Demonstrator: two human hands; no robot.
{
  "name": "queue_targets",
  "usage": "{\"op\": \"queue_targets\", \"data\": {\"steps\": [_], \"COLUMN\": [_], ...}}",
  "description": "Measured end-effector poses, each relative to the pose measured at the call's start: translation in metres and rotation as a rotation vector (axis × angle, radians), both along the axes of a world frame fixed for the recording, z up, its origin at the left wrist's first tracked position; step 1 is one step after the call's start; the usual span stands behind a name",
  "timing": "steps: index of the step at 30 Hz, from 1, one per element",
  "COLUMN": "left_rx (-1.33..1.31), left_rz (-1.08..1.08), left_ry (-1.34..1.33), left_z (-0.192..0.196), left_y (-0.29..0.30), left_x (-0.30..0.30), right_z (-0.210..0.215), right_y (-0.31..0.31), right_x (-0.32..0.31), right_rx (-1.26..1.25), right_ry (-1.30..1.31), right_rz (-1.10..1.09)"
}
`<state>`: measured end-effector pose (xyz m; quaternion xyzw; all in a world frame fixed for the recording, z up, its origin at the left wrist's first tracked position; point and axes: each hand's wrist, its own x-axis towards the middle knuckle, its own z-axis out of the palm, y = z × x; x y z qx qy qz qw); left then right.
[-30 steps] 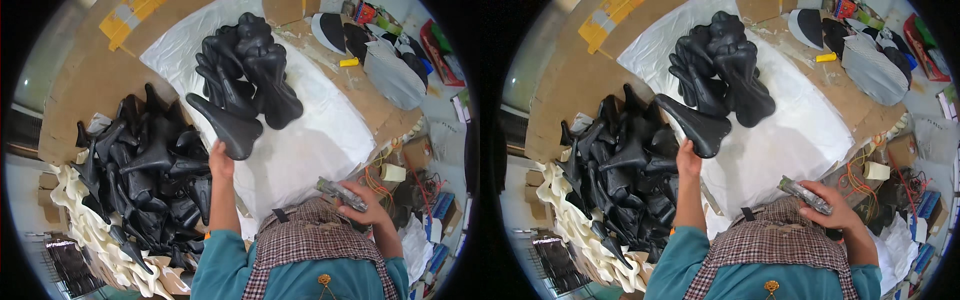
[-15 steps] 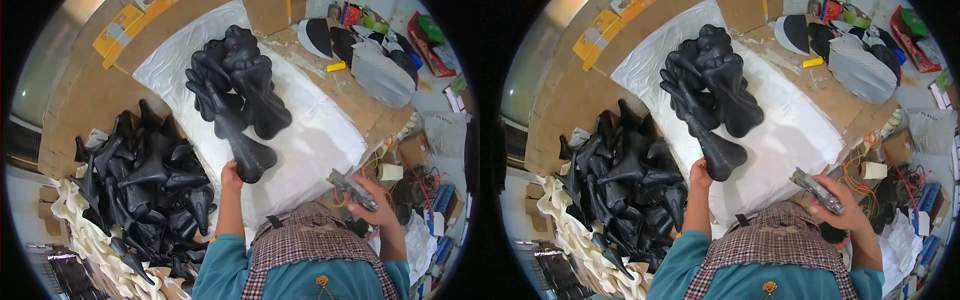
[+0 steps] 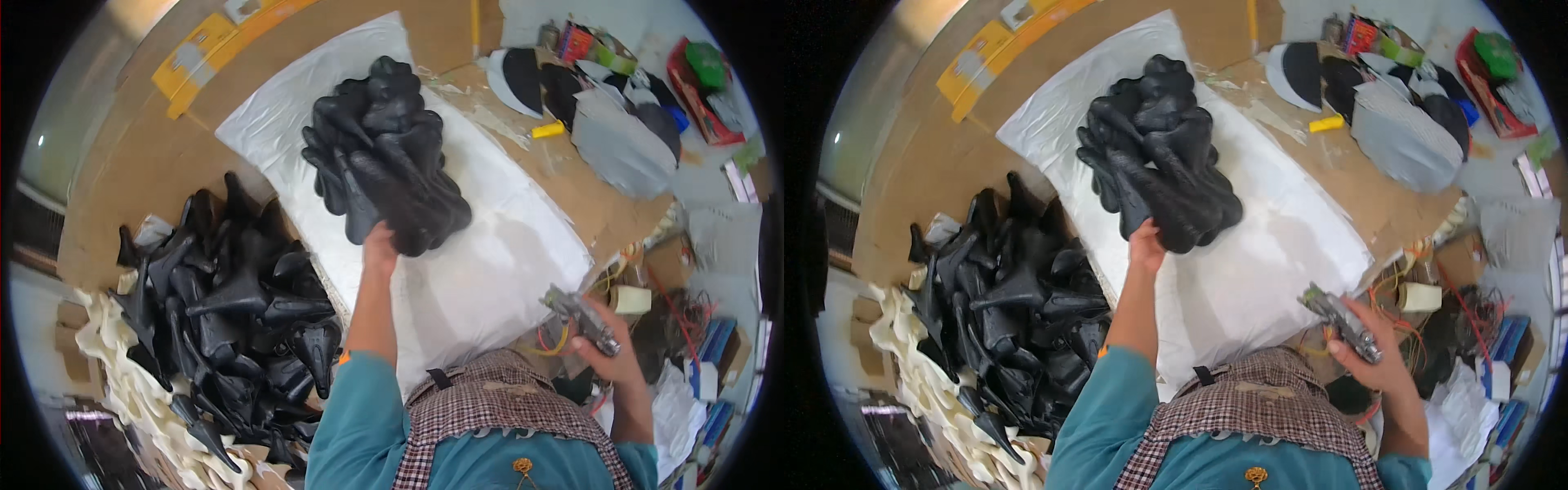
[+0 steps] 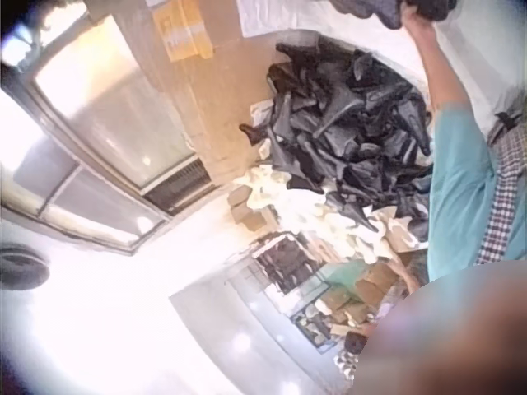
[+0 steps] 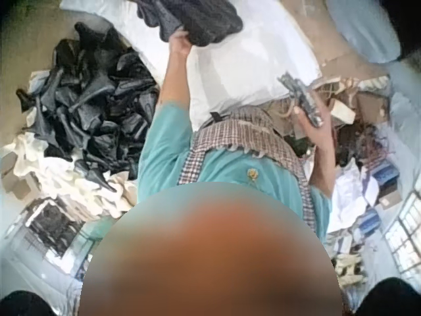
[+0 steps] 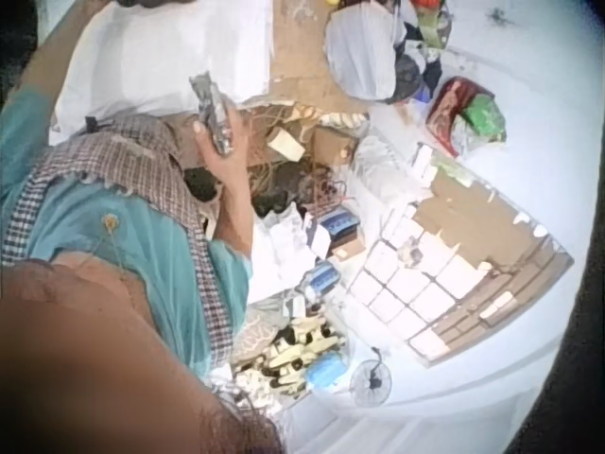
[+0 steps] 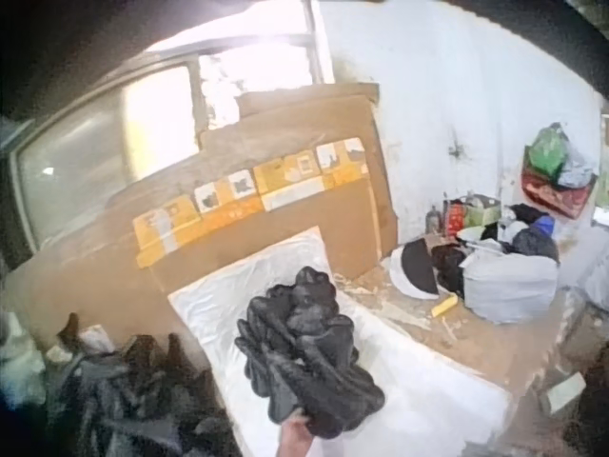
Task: Sort and organize bicycle seat components and foam inserts at a factory workbench.
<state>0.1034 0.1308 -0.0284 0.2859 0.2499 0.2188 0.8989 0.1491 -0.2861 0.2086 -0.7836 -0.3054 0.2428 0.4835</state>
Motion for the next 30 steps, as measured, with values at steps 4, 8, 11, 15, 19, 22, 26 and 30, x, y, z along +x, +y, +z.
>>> {"op": "queue_targets", "data": {"steps": [4, 8, 11, 15, 19, 22, 26, 30], "left_rx": [0.662, 0.617, 0.864, 0.797, 0.348, 0.189, 0.012, 0.261], "left_rz": [0.080, 0.094, 0.108, 0.227, 0.779, 0.966, 1.209, 1.232], "left_ry": [0.394, 0.348, 0.356, 0.305, 0.017, -0.276, 0.196, 0.569], "left_z": [-0.042, 0.006, 0.004, 0.059, 0.125, 0.124, 0.108, 0.044], "left_y": [0.001, -0.066, -0.077, -0.023, 0.060, 0.126, 0.115, 0.109], "left_x": [0.042, 0.065, 0.020, -0.064, -0.184, -0.261, -0.272, -0.274], "right_z": [-0.042, -0.054, -0.066, -0.030, -0.027, -0.023, -0.031, -0.041], "right_y": [-0.004, 0.007, 0.021, 0.045, 0.045, 0.042, 0.023, 0.031], "right_x": [-0.009, -0.010, -0.009, -0.006, 0.001, 0.006, 0.010, 0.012], "right_rx": [0.072, 0.099, 0.071, 0.059, 0.080, 0.081, 0.019, 0.010], "right_ry": [0.176, 0.266, 0.244, 0.245, 0.188, 0.181, 0.269, 0.278], "right_rz": [0.022, -0.061, 0.031, 0.182, 0.177, 0.157, 0.004, 0.084]}}
